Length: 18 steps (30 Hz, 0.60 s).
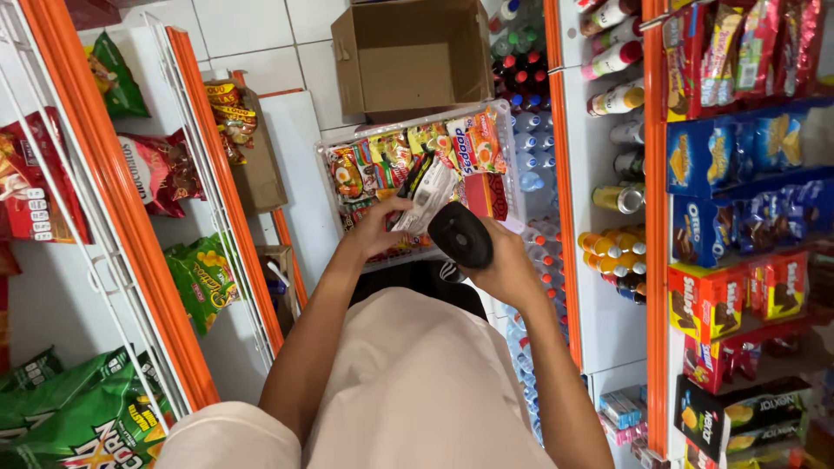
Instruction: The person picks up various instant noodle packets and other food items from a shelf, scans each one using a handheld barcode scanner, and places the scanned items into a clear plastic tray.
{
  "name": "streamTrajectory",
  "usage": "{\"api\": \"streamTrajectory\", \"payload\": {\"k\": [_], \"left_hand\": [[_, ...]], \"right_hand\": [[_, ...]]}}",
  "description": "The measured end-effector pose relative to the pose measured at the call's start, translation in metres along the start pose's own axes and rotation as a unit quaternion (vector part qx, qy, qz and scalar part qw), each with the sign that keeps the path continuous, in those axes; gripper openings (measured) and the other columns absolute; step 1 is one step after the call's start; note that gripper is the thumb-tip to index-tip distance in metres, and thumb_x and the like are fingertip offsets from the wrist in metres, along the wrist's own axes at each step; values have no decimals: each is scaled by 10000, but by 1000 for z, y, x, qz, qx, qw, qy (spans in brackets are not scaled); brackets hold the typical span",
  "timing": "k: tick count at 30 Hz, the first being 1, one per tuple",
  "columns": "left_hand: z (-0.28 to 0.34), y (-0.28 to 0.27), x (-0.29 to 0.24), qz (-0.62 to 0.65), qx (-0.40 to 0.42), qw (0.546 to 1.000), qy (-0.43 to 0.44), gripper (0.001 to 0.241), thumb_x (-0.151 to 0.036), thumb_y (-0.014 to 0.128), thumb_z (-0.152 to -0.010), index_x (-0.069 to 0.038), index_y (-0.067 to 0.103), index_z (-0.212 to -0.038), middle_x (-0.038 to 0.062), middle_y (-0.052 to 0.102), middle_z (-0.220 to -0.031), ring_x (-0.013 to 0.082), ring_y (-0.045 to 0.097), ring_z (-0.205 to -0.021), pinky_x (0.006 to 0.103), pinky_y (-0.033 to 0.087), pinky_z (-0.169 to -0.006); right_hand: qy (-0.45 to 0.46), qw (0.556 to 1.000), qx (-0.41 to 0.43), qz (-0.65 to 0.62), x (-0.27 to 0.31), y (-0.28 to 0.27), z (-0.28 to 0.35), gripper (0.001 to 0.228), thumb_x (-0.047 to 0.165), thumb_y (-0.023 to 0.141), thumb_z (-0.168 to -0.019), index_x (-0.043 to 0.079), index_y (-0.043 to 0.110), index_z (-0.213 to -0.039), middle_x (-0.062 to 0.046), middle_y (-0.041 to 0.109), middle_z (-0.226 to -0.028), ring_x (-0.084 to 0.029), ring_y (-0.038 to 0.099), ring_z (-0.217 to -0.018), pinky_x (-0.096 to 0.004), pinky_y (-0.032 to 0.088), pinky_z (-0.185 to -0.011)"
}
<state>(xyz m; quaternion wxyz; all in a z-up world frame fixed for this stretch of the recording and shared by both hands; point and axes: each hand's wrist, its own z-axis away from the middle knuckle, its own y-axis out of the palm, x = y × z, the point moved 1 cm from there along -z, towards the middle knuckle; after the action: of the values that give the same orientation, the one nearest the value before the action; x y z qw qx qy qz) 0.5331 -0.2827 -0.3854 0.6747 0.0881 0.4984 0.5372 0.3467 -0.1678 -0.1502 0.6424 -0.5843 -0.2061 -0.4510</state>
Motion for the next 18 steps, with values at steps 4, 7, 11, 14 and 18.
{"api": "streamTrajectory", "payload": {"k": [4,7,11,14,18], "left_hand": [[3,42,-45,-3,3,993,-118,1104,-33,757,-696,-274,177,-1605,72,616,-1315,206,579,-1158,385,442,-968],[10,65,-60,-86,49,988,-117,1173,-30,759,-693,-285,125,-1646,94,604,-1282,234,579,-1113,365,459,-966],[11,77,-61,-120,99,985,-71,1135,-27,759,-702,-207,193,-1669,103,567,-1356,224,551,-1185,364,452,-996],[13,88,-67,-148,111,980,-66,1153,-24,753,-688,-220,183,-1671,128,496,-1440,232,507,-1257,362,436,-1033],[26,122,-92,-355,124,924,66,1113,-67,810,-651,-209,227,-1588,137,359,-1521,291,388,-1394,420,368,-1126]], "right_hand": [[56,996,7,75,25,-19,8,510,46,860,-594,21,665,-1064,-188,699,-976,-414,670,-953,-453,537,-774],[49,993,-7,110,35,-30,12,422,45,843,-651,27,680,-1041,-195,694,-995,-427,660,-959,-476,528,-778],[36,993,-17,110,33,-37,21,446,53,837,-650,39,685,-1070,-195,693,-998,-429,659,-939,-482,526,-766],[19,993,-33,107,14,-36,30,413,67,839,-680,38,679,-1060,-194,696,-1006,-428,662,-954,-478,531,-780],[141,973,-168,-76,-35,-26,37,331,101,827,-777,29,701,-1074,-202,716,-959,-330,696,-849,-414,559,-727]]}}
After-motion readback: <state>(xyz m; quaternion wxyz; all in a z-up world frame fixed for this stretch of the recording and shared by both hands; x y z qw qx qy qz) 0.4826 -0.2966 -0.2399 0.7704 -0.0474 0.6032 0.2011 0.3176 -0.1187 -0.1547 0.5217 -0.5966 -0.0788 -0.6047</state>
